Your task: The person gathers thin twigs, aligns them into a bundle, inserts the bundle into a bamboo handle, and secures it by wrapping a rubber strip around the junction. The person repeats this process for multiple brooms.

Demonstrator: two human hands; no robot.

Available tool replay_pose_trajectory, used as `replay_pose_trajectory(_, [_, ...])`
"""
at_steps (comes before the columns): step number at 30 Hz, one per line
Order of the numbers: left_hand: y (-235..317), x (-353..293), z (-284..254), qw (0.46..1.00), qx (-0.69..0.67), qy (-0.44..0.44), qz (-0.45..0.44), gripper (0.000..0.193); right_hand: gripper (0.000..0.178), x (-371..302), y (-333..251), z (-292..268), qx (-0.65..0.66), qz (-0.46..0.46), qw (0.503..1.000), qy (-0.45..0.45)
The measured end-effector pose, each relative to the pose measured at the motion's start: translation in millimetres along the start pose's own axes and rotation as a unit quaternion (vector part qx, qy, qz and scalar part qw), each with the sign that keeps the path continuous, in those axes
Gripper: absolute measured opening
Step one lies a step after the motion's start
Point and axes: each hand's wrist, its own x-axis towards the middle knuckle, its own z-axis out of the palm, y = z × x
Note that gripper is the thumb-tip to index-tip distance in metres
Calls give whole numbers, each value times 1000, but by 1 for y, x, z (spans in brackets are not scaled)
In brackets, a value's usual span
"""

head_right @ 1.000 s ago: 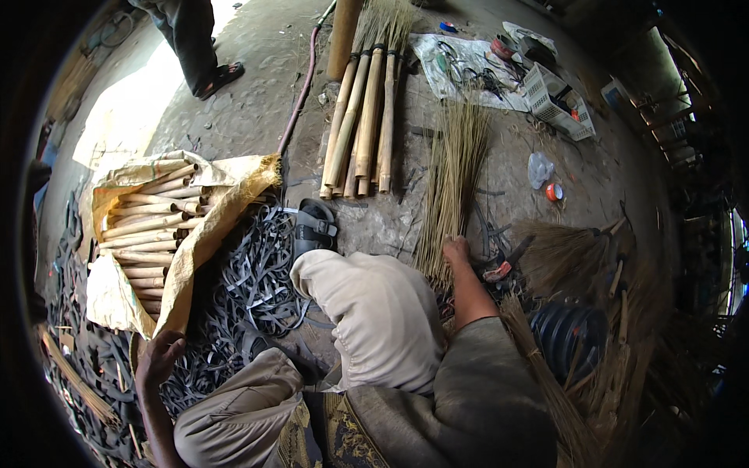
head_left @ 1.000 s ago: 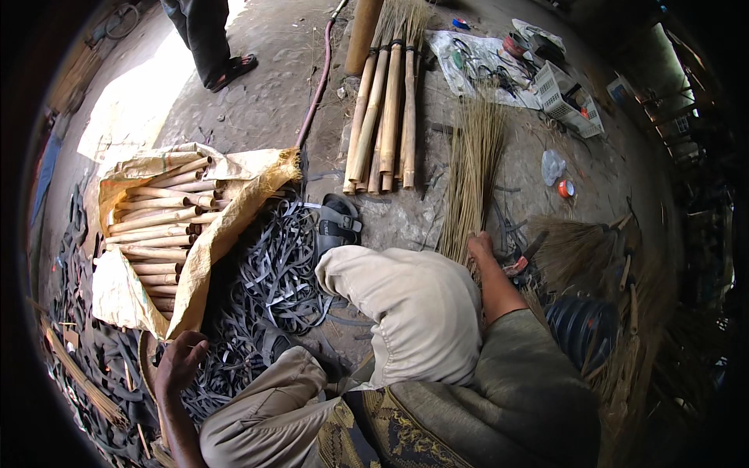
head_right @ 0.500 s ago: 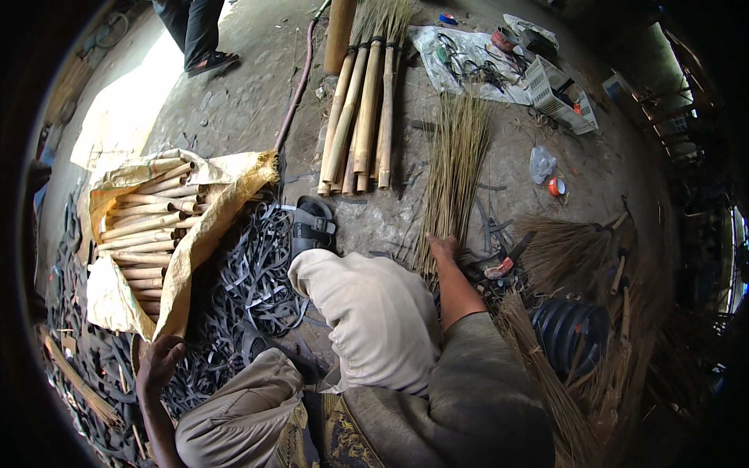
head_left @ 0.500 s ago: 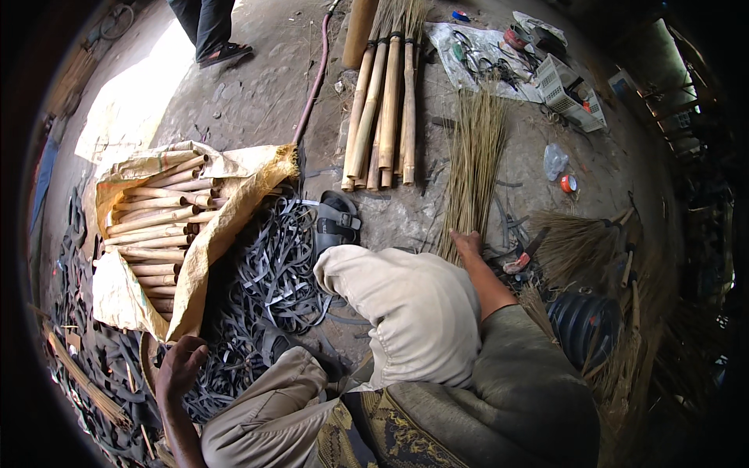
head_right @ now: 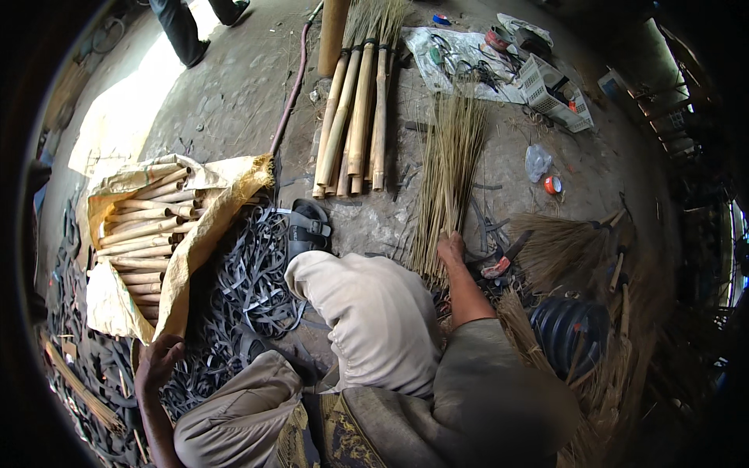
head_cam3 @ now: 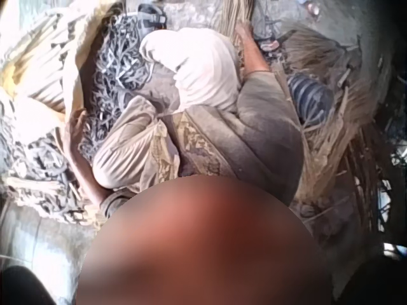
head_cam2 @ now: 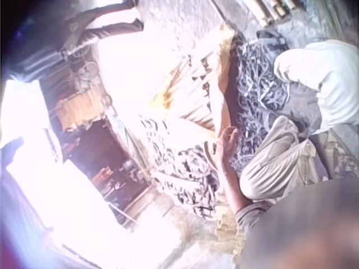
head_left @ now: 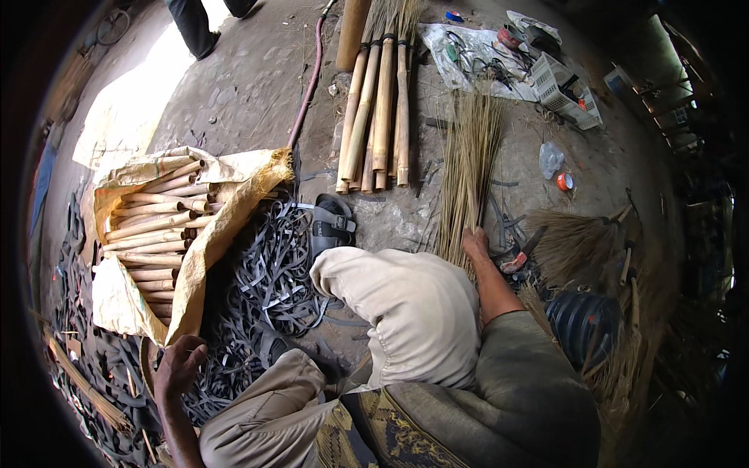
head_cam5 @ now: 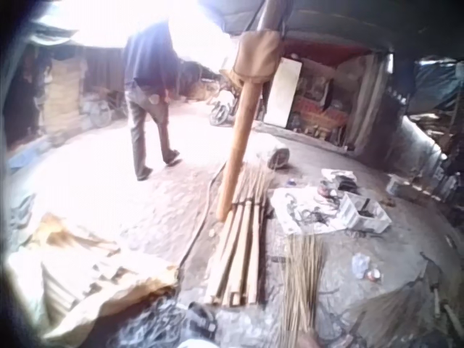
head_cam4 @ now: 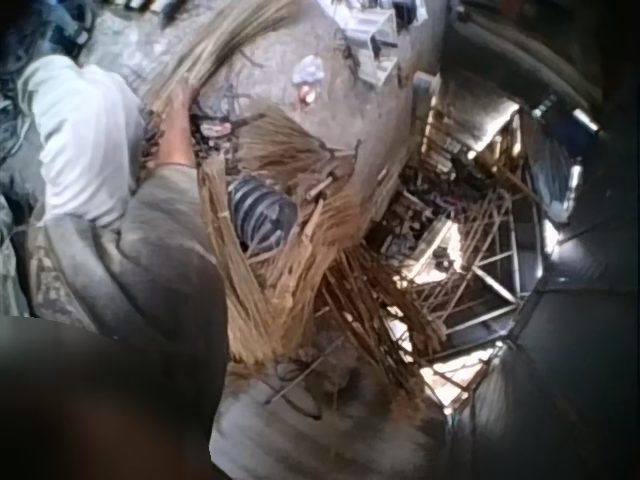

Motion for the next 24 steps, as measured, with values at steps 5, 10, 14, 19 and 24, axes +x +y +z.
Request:
replay_pose_trajectory(5, [6, -7, -1, 1000, 6, 14, 18, 39, 34, -25, -4, -35, -11, -117, 987, 114])
replay_pose_trajectory(10, [5, -16, 0, 999, -19, 18, 36, 37, 35, -43, -2, -49, 8, -129, 983, 133])
replay_pose_trajectory(14, [4, -23, 2, 998, -25, 32, 56, 37, 38, -45, 4, -58, -7, -113, 988, 106])
replay_pose_trajectory(19, [10, -26, 1, 997, -28, 39, 58, 34, 40, -42, 14, -74, 5, -118, 983, 138])
replay_pose_trajectory(24, [25, -27, -2, 994, -40, 25, 96, 37, 39, -51, 8, -103, 24, -156, 959, 237])
